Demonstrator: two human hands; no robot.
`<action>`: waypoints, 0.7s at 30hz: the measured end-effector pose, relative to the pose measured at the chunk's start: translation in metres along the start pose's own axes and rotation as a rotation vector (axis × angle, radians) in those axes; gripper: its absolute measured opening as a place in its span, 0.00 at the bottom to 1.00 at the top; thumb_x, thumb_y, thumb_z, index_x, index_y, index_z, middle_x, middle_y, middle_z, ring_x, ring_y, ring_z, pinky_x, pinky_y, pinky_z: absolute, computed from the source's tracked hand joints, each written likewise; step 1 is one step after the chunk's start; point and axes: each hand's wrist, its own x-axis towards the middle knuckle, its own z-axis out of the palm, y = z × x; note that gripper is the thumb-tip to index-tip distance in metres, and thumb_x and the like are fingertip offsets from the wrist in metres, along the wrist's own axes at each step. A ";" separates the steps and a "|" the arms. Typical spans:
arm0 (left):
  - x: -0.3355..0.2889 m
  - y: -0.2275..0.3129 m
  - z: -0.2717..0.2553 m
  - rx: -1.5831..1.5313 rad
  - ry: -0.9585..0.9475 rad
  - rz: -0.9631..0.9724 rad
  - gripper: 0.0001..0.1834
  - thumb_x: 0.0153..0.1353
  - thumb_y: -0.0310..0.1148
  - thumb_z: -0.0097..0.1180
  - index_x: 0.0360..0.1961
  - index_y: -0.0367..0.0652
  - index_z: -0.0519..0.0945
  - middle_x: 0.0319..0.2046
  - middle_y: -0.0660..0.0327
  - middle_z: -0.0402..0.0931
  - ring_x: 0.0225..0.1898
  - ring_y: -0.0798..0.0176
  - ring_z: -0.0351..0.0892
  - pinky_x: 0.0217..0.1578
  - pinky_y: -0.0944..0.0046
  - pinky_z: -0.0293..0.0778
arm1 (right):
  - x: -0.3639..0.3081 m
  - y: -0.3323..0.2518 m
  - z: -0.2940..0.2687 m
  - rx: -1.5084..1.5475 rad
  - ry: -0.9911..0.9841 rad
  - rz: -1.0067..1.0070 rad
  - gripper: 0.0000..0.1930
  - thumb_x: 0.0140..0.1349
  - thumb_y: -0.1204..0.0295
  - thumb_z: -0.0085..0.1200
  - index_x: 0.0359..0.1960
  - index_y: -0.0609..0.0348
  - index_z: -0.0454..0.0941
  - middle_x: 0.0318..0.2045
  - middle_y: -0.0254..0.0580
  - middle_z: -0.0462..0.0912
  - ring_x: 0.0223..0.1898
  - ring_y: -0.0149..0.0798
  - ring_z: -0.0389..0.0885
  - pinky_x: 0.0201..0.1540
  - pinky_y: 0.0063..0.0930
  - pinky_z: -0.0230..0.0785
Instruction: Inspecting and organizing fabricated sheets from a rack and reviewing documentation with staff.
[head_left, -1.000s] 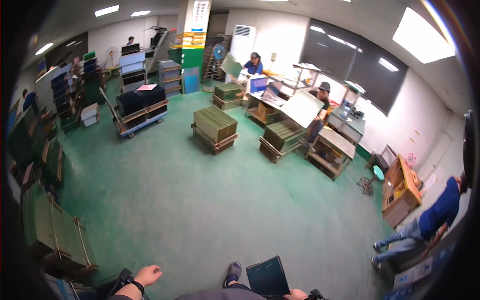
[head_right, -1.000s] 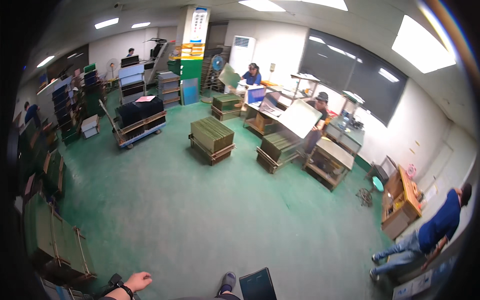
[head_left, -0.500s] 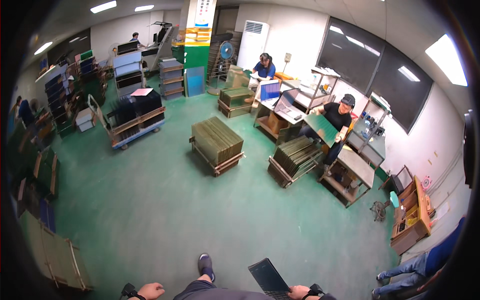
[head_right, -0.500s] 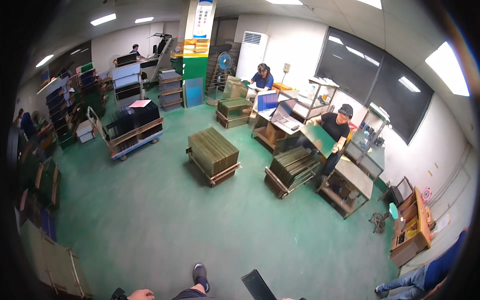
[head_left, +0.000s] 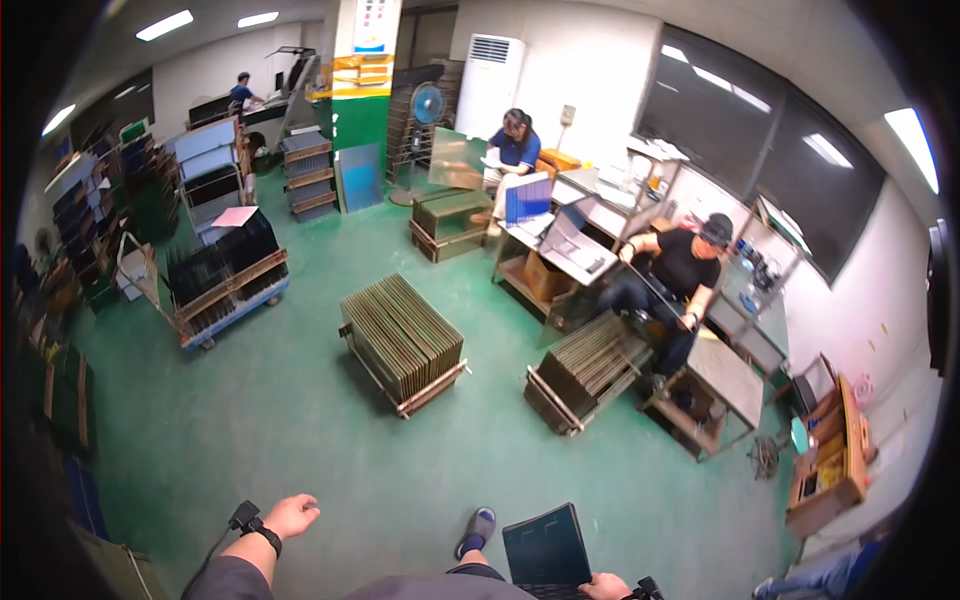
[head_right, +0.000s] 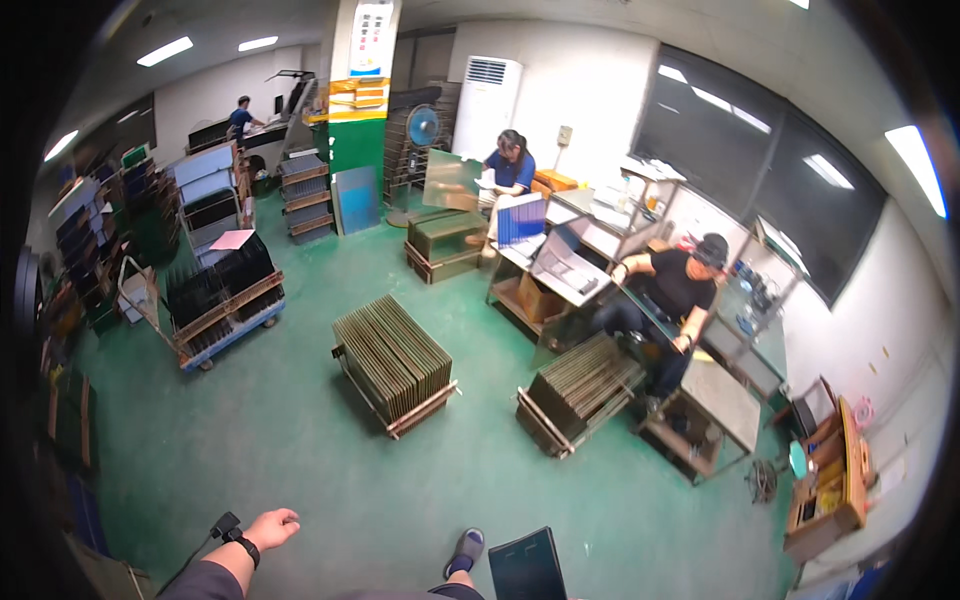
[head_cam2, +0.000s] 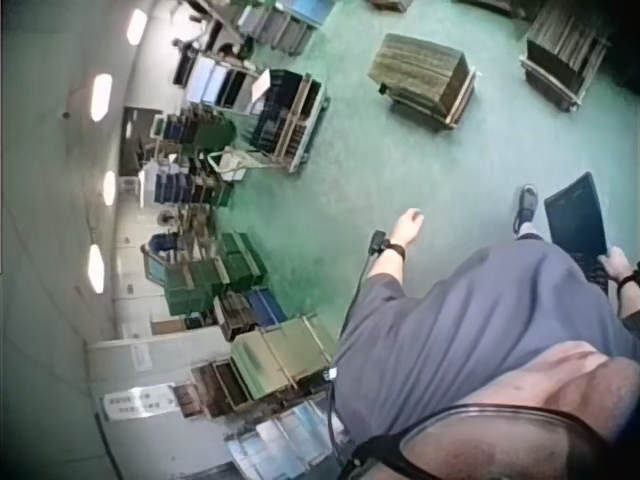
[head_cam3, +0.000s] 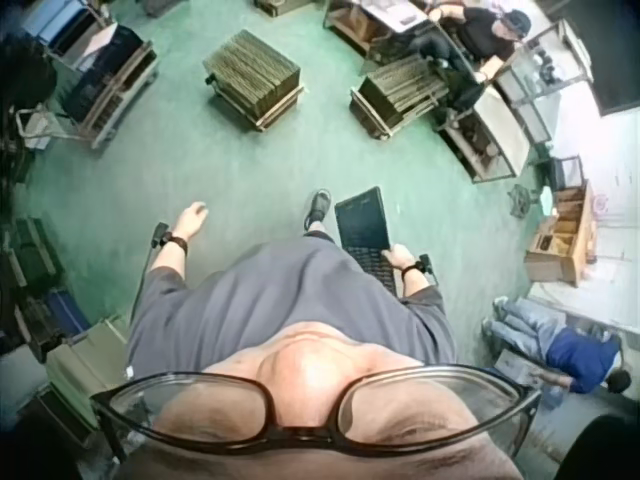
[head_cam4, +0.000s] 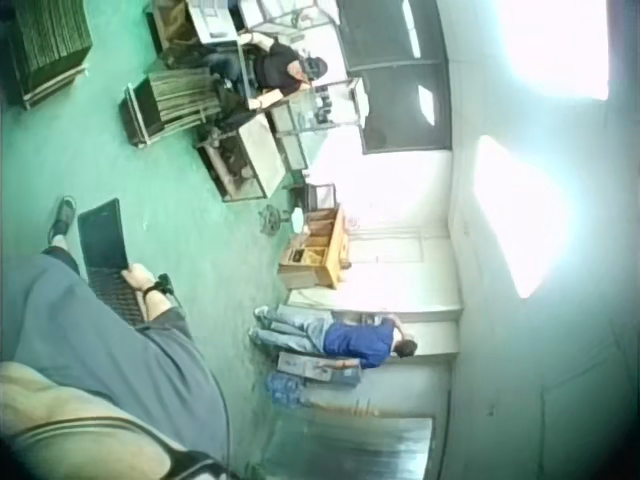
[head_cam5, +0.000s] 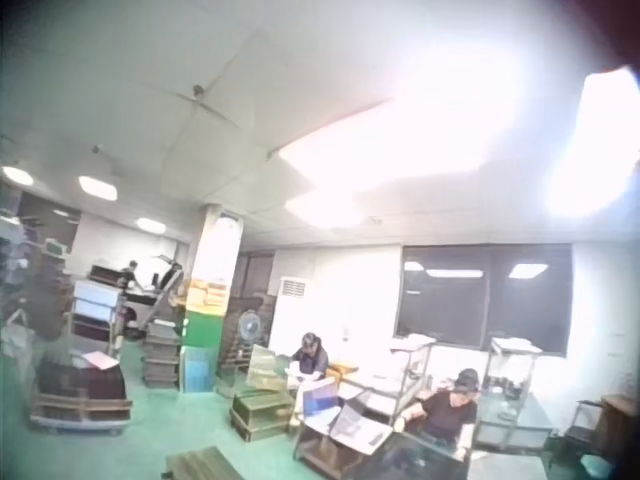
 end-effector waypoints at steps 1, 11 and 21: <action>0.021 0.019 0.003 -0.024 -0.009 -0.013 0.25 0.62 0.48 0.56 0.55 0.43 0.81 0.50 0.51 0.83 0.53 0.48 0.82 0.54 0.52 0.76 | 0.027 -0.001 -0.021 0.025 0.018 -0.017 0.27 0.62 0.49 0.53 0.36 0.67 0.85 0.38 0.67 0.83 0.47 0.65 0.81 0.51 0.53 0.73; 0.137 0.127 0.022 0.026 -0.121 -0.121 0.27 0.63 0.51 0.57 0.56 0.45 0.80 0.52 0.53 0.83 0.56 0.50 0.80 0.58 0.55 0.74 | 0.268 -0.108 -0.287 -0.339 -0.080 -0.135 0.25 0.62 0.48 0.51 0.43 0.58 0.83 0.40 0.58 0.86 0.48 0.58 0.84 0.50 0.51 0.76; 0.363 0.171 0.013 0.192 -0.350 -0.130 0.32 0.62 0.58 0.53 0.59 0.47 0.79 0.55 0.52 0.81 0.58 0.48 0.78 0.58 0.53 0.73 | 0.430 -0.253 -0.539 -0.460 0.113 -0.410 0.21 0.62 0.52 0.53 0.39 0.59 0.82 0.32 0.58 0.85 0.40 0.60 0.84 0.46 0.51 0.77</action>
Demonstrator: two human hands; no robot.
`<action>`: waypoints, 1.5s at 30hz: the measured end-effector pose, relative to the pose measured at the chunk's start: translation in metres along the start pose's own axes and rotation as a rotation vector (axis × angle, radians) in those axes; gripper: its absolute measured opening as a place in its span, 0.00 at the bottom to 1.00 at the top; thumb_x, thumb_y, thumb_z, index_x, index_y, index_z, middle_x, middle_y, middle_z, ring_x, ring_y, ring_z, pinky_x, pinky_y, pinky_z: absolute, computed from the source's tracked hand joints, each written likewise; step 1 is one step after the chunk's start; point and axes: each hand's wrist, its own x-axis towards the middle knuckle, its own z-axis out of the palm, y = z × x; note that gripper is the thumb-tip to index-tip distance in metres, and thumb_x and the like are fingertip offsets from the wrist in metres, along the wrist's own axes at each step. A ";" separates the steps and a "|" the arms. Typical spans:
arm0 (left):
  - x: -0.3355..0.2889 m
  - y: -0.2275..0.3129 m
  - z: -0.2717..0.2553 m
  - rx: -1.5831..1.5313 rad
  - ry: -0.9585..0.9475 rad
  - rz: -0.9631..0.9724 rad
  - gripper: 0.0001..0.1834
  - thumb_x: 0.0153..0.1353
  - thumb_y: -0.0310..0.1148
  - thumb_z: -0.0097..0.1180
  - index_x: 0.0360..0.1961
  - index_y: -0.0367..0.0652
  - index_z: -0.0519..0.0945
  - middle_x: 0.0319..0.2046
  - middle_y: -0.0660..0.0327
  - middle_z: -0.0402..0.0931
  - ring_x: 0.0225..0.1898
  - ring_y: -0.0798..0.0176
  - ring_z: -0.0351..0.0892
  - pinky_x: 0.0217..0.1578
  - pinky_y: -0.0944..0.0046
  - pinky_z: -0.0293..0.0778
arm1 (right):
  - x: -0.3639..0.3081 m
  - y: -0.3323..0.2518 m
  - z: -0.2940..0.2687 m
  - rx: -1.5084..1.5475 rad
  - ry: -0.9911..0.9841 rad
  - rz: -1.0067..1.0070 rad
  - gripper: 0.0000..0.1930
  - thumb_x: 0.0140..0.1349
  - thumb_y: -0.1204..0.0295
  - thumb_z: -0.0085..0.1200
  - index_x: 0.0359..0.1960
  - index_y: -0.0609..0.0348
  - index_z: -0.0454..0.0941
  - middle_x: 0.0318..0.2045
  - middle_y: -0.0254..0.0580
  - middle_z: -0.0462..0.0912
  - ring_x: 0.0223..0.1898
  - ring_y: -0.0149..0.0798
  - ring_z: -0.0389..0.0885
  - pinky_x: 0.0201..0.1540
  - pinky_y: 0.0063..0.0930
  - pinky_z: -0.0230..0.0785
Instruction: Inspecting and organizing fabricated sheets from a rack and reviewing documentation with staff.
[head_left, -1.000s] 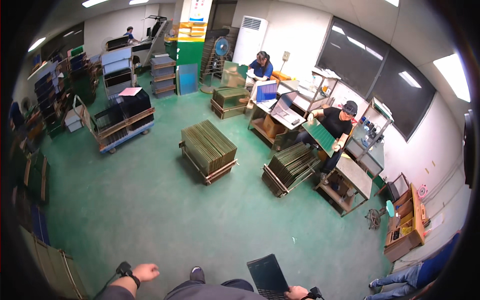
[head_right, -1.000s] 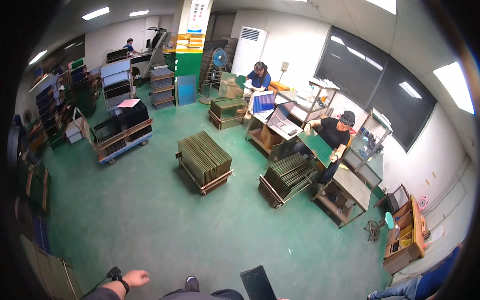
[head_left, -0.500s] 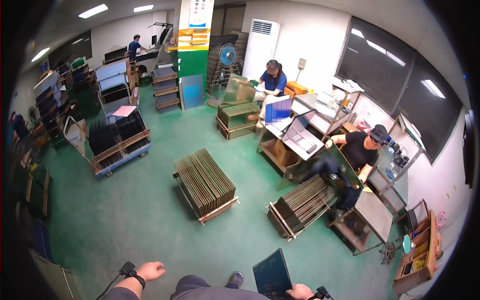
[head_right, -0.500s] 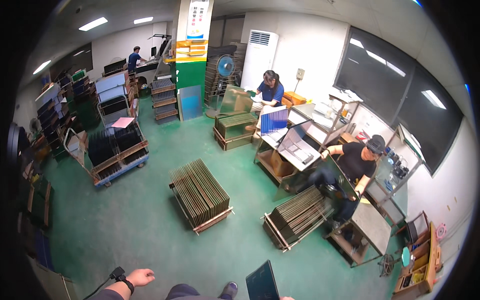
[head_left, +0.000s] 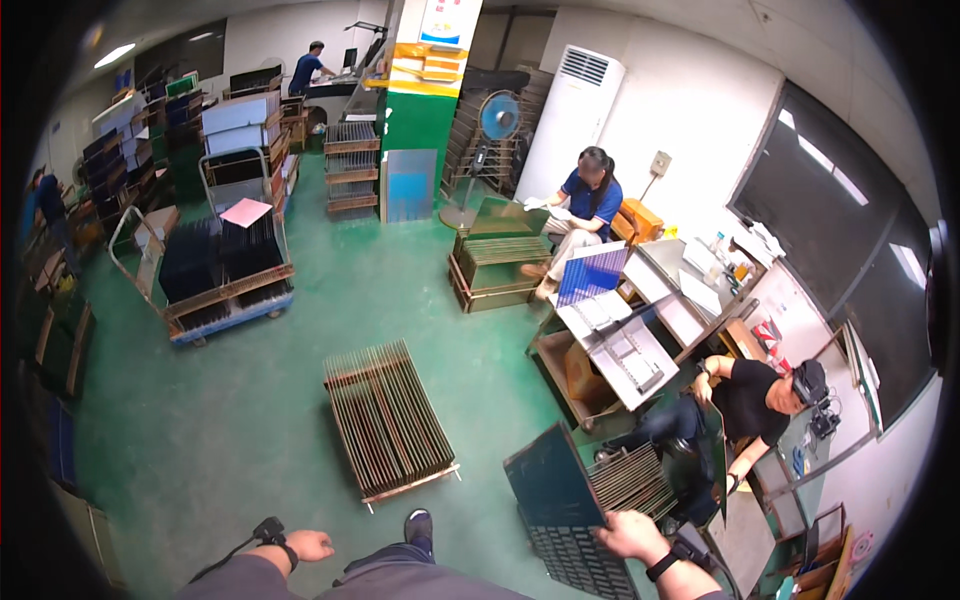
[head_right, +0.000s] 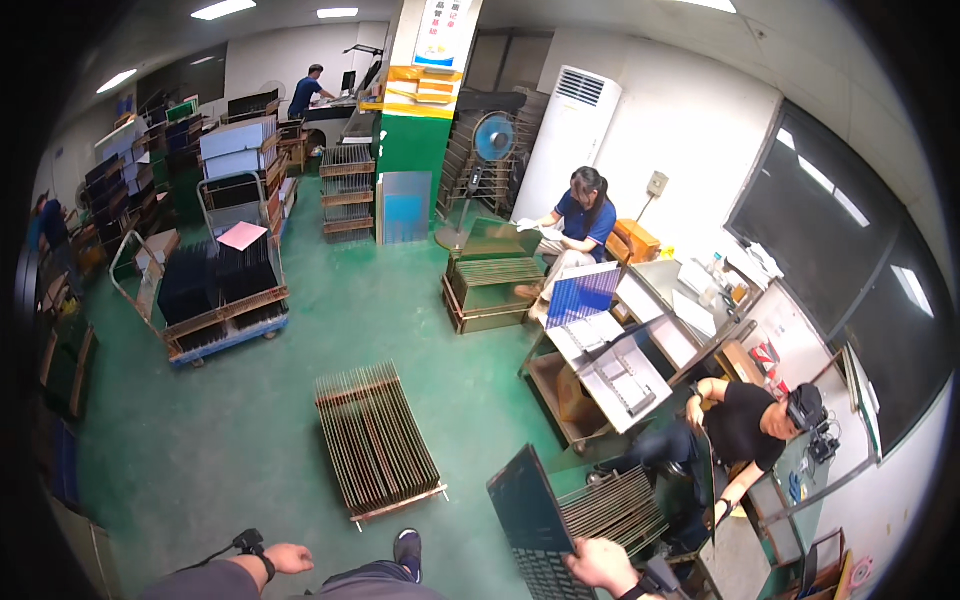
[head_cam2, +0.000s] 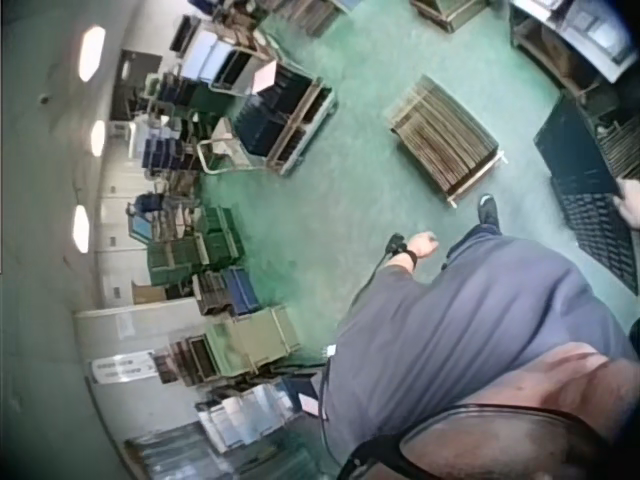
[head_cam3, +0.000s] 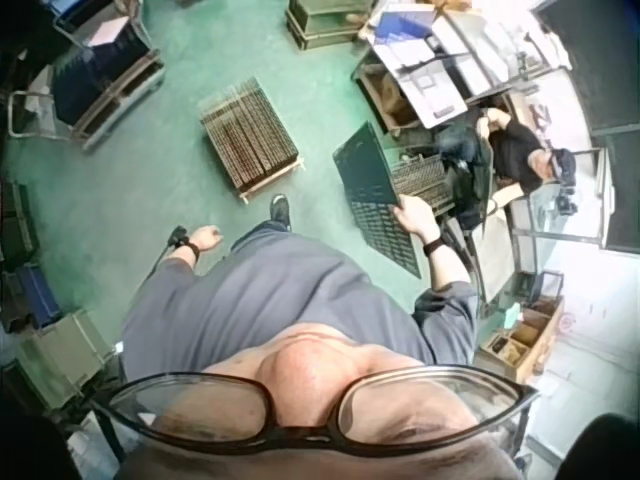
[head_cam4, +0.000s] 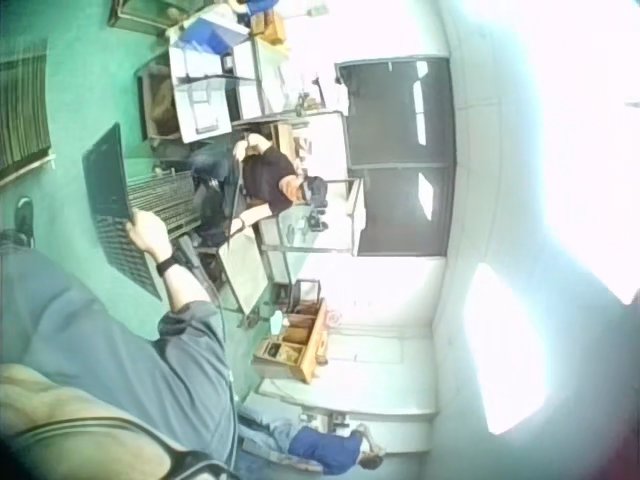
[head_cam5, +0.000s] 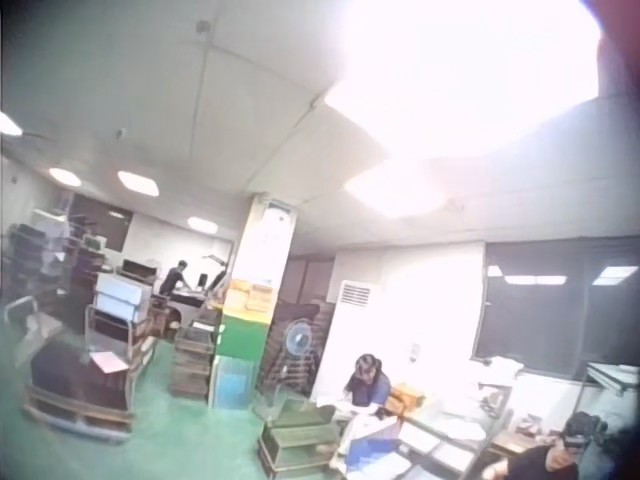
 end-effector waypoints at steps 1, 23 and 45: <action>0.020 0.013 -0.021 -0.010 0.014 0.027 0.32 0.62 0.58 0.53 0.59 0.48 0.78 0.55 0.52 0.81 0.58 0.47 0.78 0.57 0.52 0.73 | 0.021 -0.002 -0.030 0.009 0.050 -0.021 0.19 0.62 0.53 0.53 0.38 0.58 0.82 0.31 0.58 0.85 0.38 0.61 0.84 0.45 0.52 0.78; 0.135 0.264 -0.228 -0.819 0.495 -0.336 0.21 0.68 0.39 0.57 0.56 0.36 0.79 0.53 0.48 0.81 0.56 0.52 0.79 0.59 0.58 0.71 | 0.660 0.096 -0.154 0.474 -0.167 0.043 0.20 0.58 0.61 0.51 0.38 0.68 0.84 0.44 0.65 0.84 0.52 0.59 0.82 0.57 0.47 0.72; 0.304 0.302 -0.382 -0.955 0.106 -0.586 0.19 0.71 0.37 0.47 0.56 0.36 0.78 0.52 0.47 0.82 0.56 0.49 0.79 0.56 0.55 0.72 | 0.950 0.115 -0.151 0.599 0.043 0.286 0.21 0.59 0.63 0.45 0.29 0.72 0.83 0.27 0.65 0.84 0.38 0.57 0.87 0.51 0.46 0.76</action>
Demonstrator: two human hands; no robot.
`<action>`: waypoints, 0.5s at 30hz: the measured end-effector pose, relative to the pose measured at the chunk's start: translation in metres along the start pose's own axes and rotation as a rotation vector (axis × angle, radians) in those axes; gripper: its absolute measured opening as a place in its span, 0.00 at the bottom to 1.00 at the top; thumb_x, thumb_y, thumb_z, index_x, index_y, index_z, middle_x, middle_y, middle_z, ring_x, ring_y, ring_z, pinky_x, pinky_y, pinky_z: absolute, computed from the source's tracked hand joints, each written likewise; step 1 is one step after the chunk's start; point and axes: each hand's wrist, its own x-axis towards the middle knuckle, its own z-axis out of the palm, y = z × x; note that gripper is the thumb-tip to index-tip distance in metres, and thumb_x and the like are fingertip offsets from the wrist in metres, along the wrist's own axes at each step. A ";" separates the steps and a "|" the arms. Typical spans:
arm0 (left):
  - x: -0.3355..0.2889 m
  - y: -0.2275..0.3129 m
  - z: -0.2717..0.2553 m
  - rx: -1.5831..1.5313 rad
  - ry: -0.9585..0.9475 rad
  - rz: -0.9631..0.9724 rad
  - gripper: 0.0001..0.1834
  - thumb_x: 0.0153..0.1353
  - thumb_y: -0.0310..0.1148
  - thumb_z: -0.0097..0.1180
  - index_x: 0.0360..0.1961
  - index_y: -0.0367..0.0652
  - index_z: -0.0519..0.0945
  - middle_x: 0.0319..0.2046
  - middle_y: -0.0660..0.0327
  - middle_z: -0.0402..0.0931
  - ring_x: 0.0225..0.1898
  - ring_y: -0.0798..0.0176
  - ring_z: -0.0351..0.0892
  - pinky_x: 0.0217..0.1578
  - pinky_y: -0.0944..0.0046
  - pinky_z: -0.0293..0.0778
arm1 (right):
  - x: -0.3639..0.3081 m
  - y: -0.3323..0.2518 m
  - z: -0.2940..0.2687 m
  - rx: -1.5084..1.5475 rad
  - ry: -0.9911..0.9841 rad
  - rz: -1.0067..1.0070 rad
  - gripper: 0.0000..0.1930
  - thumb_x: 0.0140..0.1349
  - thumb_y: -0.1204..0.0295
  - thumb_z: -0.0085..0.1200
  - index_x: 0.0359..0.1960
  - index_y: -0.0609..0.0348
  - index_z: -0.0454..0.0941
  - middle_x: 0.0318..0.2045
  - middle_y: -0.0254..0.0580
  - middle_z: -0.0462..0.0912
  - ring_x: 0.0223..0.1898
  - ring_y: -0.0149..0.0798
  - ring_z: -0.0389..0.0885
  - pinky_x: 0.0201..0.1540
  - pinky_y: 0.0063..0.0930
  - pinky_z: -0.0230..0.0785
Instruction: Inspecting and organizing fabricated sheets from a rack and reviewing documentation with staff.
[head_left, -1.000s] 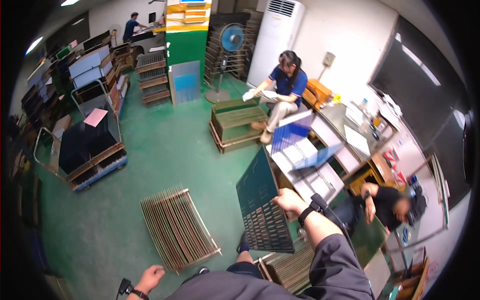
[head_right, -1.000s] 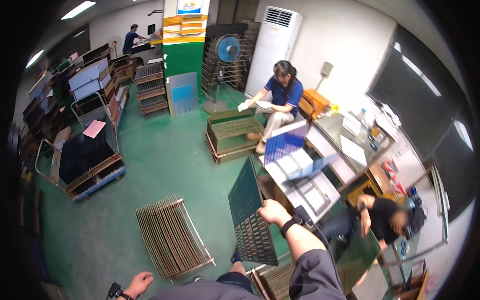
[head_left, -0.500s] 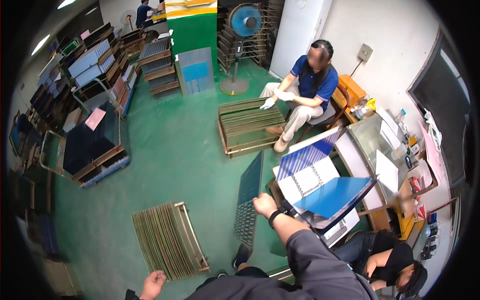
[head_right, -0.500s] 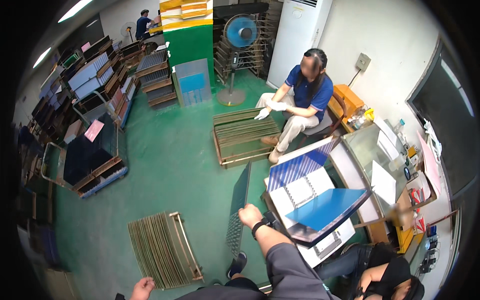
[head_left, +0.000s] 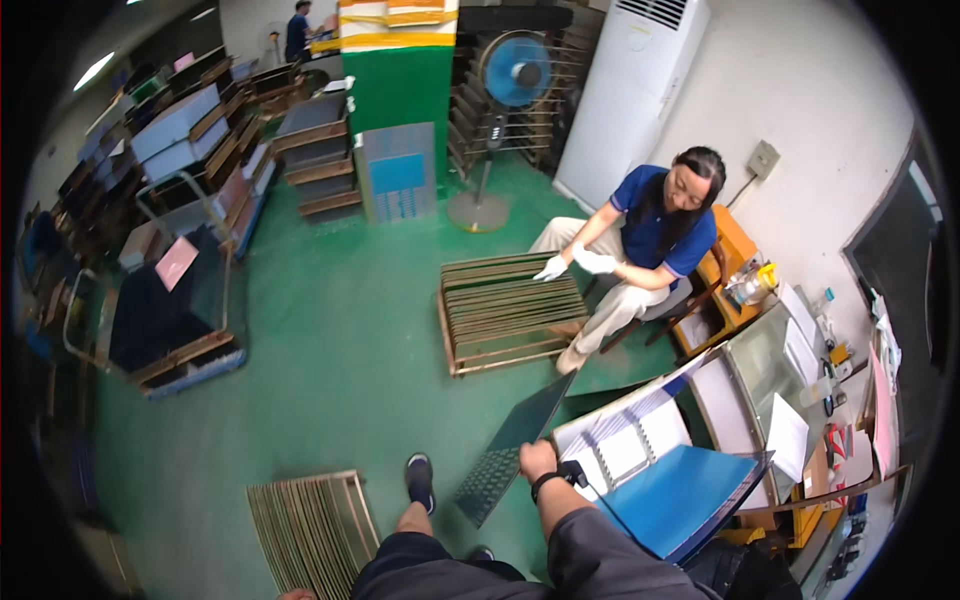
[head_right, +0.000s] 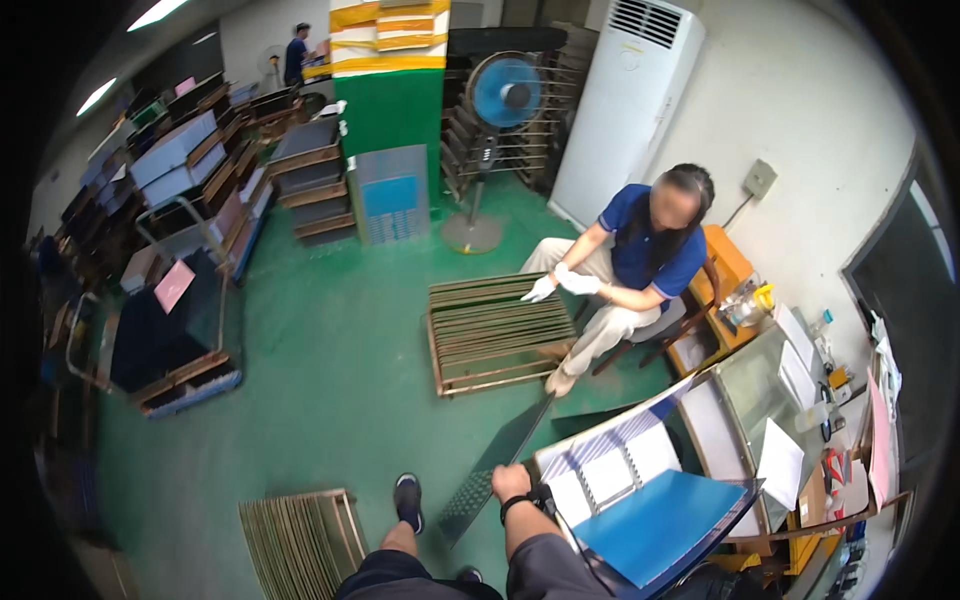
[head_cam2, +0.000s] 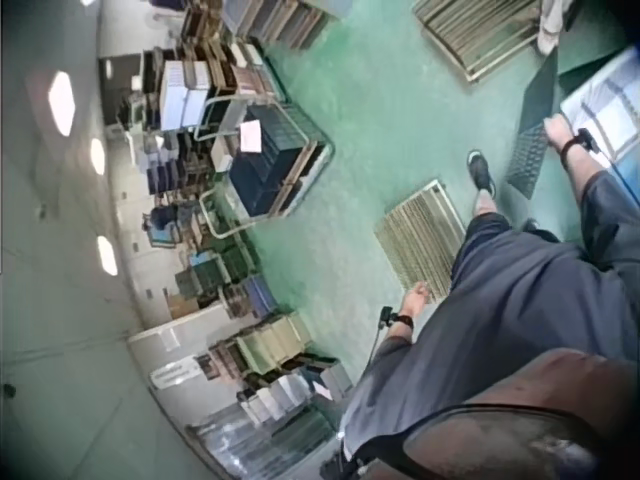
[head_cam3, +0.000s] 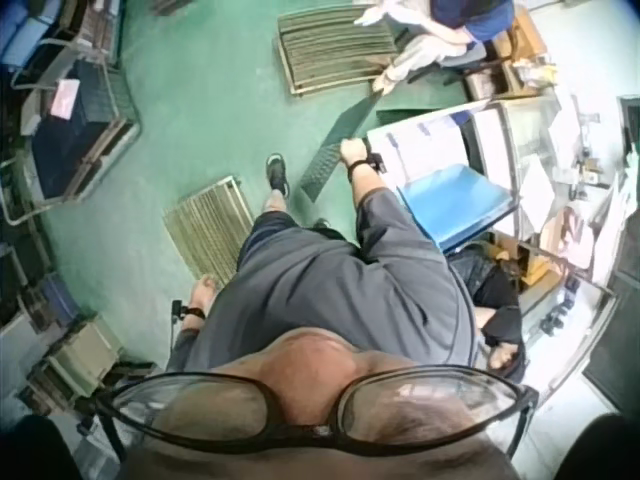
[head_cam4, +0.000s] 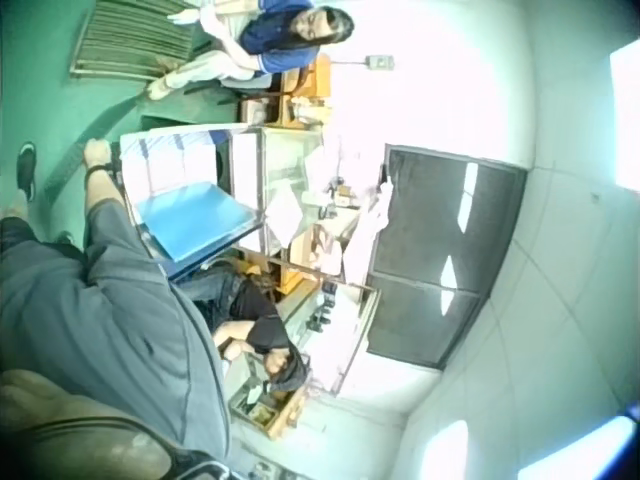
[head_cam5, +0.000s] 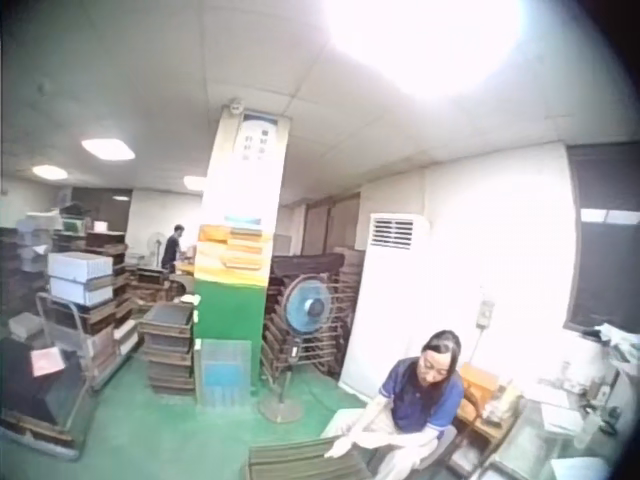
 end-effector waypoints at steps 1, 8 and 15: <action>0.017 0.024 -0.014 0.025 -0.009 -0.011 0.20 0.71 0.39 0.48 0.56 0.36 0.77 0.53 0.47 0.81 0.57 0.47 0.77 0.57 0.54 0.71 | 0.015 -0.002 0.005 0.036 0.045 0.046 0.20 0.59 0.63 0.44 0.30 0.71 0.83 0.31 0.67 0.84 0.42 0.57 0.86 0.53 0.46 0.74; 0.080 0.248 -0.115 0.341 0.070 0.375 0.23 0.72 0.43 0.53 0.59 0.36 0.76 0.55 0.49 0.79 0.57 0.54 0.76 0.59 0.59 0.68 | 0.108 0.021 0.050 0.253 0.287 0.276 0.16 0.55 0.68 0.49 0.25 0.73 0.80 0.21 0.62 0.82 0.26 0.54 0.86 0.34 0.44 0.77; 0.131 0.332 -0.118 0.169 -0.060 0.370 0.23 0.74 0.42 0.51 0.60 0.35 0.75 0.55 0.53 0.80 0.57 0.57 0.76 0.59 0.60 0.69 | 0.163 0.036 0.081 0.345 0.307 0.475 0.18 0.60 0.65 0.51 0.28 0.75 0.80 0.24 0.62 0.84 0.25 0.53 0.86 0.31 0.41 0.78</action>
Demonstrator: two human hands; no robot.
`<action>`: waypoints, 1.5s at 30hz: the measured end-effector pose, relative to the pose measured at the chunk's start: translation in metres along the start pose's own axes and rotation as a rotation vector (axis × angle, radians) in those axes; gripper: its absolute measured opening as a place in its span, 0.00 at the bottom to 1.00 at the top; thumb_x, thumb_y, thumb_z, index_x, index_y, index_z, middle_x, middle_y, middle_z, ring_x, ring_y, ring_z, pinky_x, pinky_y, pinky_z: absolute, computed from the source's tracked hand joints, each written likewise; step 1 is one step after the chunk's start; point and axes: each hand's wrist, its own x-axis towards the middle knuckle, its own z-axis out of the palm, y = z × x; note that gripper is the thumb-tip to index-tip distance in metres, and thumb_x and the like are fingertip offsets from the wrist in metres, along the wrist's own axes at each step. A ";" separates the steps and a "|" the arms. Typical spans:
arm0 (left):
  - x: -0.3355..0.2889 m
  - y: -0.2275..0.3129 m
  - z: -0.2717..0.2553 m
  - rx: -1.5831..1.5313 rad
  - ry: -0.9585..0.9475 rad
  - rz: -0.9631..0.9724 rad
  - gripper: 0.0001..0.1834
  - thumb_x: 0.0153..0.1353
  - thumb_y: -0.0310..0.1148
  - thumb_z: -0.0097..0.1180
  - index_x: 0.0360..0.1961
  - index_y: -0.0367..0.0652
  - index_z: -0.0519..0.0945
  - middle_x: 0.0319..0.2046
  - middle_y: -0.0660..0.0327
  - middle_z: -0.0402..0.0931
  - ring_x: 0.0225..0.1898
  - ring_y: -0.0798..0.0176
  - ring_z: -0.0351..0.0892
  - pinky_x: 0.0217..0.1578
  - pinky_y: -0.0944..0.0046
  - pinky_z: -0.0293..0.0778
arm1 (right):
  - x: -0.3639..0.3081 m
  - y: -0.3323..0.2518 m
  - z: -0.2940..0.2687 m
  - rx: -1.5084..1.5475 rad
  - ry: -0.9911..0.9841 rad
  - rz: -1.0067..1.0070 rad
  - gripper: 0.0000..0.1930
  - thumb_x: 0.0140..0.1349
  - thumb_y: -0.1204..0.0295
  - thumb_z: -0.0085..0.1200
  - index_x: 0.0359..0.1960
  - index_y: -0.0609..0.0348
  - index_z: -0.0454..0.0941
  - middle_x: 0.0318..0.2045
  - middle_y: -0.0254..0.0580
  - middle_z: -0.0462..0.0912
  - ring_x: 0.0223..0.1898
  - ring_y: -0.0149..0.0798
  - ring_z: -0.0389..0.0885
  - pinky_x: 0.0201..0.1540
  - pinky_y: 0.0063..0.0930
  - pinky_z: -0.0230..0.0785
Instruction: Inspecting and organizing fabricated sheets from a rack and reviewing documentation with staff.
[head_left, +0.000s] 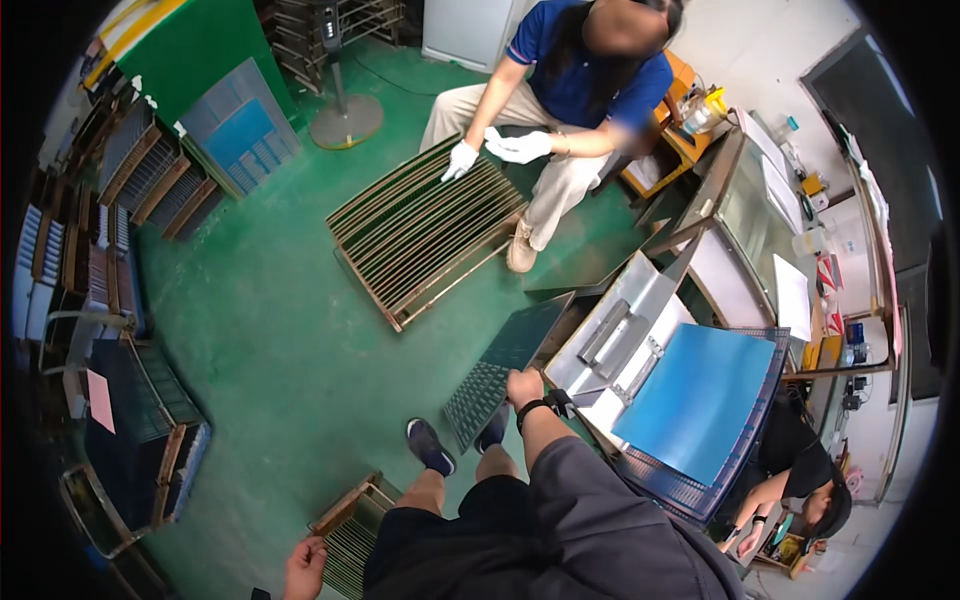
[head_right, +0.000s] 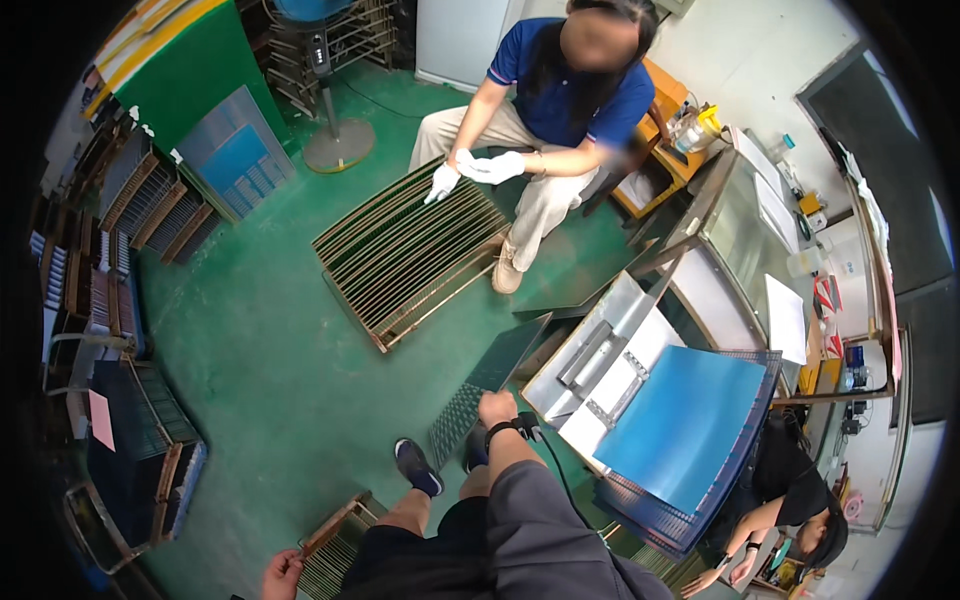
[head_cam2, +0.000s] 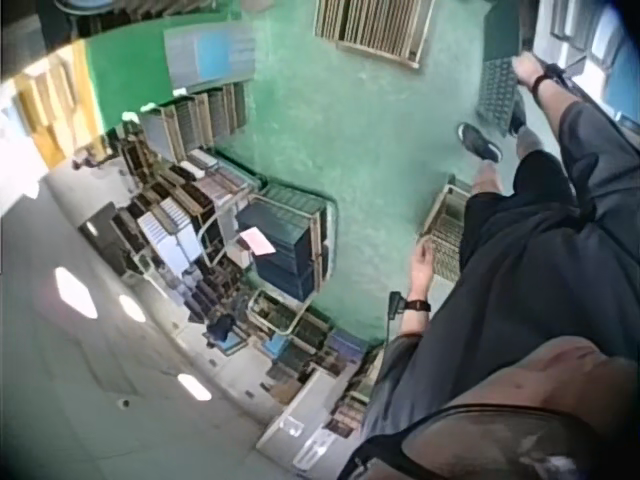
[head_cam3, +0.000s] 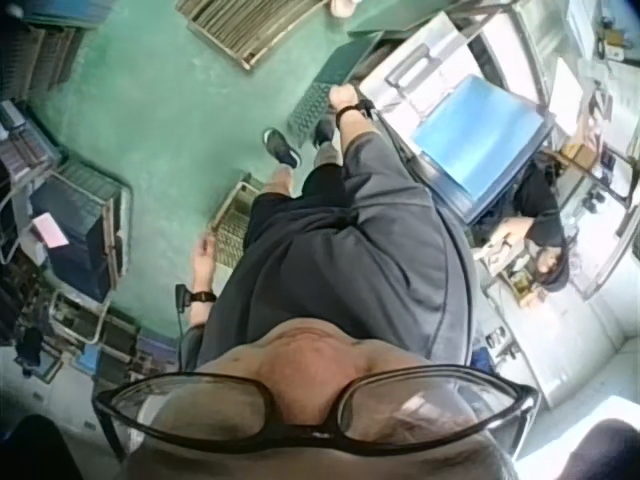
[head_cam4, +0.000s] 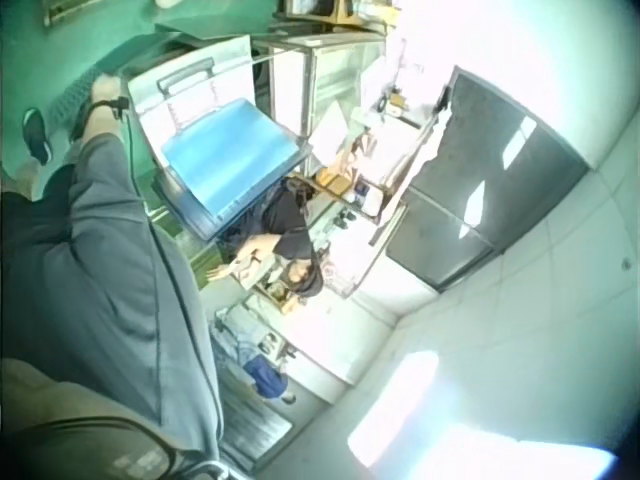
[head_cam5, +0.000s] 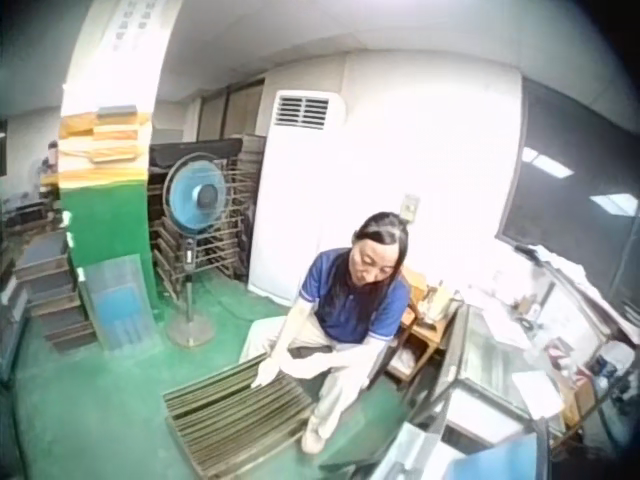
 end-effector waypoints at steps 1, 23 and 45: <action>0.003 0.003 0.004 0.026 -0.046 0.004 0.23 0.74 0.42 0.51 0.60 0.36 0.75 0.54 0.52 0.80 0.56 0.55 0.77 0.58 0.59 0.69 | 0.008 0.004 0.005 -0.007 -0.001 0.009 0.18 0.60 0.65 0.51 0.28 0.75 0.80 0.24 0.62 0.84 0.25 0.53 0.86 0.31 0.41 0.78; 0.044 0.061 0.008 0.245 -0.227 0.009 0.22 0.72 0.44 0.51 0.58 0.39 0.76 0.48 0.47 0.80 0.51 0.44 0.78 0.53 0.54 0.72 | 0.031 0.014 0.028 0.025 -0.112 0.443 0.19 0.64 0.64 0.56 0.50 0.67 0.78 0.49 0.63 0.83 0.53 0.59 0.82 0.55 0.44 0.73; 0.055 0.091 0.019 0.282 -0.253 -0.128 0.26 0.73 0.47 0.50 0.60 0.36 0.76 0.54 0.47 0.80 0.57 0.48 0.77 0.58 0.56 0.70 | -0.003 0.047 -0.002 -0.126 -0.290 0.320 0.32 0.60 0.63 0.54 0.60 0.75 0.61 0.54 0.71 0.77 0.57 0.63 0.78 0.61 0.46 0.70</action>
